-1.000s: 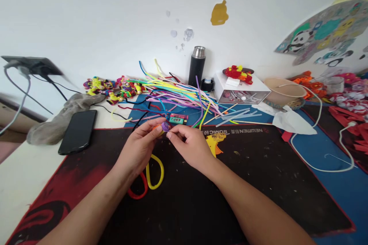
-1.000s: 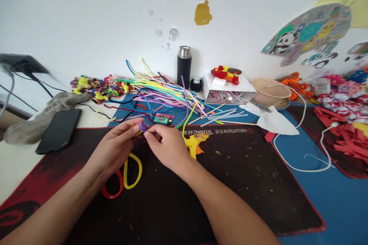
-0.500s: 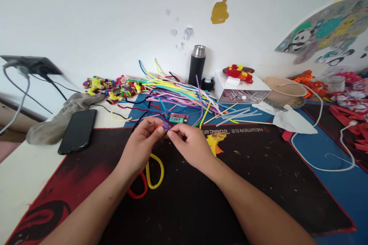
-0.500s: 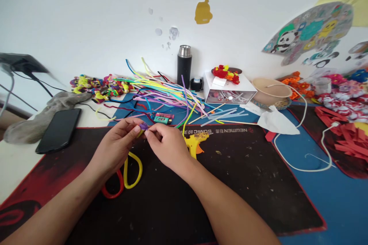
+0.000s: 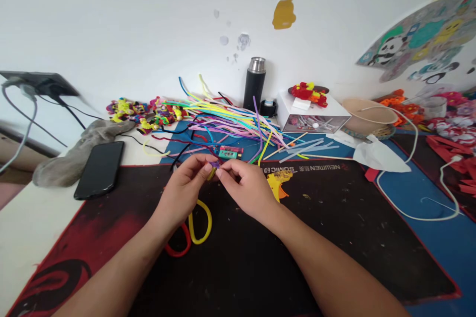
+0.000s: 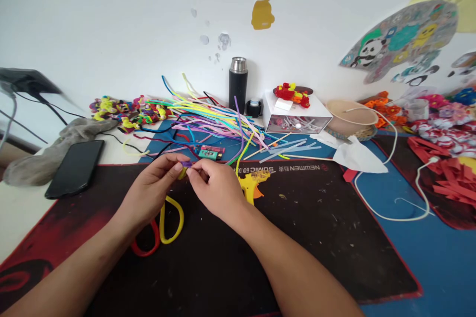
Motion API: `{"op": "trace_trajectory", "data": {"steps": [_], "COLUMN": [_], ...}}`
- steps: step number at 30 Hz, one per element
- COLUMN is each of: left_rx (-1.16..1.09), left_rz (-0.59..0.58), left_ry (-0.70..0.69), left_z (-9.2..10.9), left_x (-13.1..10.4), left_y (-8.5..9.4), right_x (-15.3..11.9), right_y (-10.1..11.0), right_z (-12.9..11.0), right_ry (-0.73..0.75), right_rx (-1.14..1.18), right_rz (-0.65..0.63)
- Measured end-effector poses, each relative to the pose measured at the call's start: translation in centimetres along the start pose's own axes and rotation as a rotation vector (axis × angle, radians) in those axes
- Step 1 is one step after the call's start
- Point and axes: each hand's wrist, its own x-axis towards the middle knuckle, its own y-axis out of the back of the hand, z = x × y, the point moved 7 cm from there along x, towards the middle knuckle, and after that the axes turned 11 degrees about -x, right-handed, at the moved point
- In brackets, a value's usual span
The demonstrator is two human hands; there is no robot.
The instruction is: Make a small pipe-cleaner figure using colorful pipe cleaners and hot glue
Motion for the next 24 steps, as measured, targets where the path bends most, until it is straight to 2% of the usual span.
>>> {"op": "trace_trajectory", "data": {"steps": [10, 24], "left_rx": [0.066, 0.089], "left_rz": [0.02, 0.018], "left_ry": [-0.049, -0.034], "left_z": [0.4, 0.56], "left_x": [0.03, -0.24], "left_y": [0.6, 0.55], "right_x": [-0.05, 0.01], "right_y": [0.29, 0.72], "right_z": [-0.18, -0.39], "right_ry": [0.008, 0.029], "right_rx": [-0.01, -0.086], "right_rz": [0.018, 0.043]}}
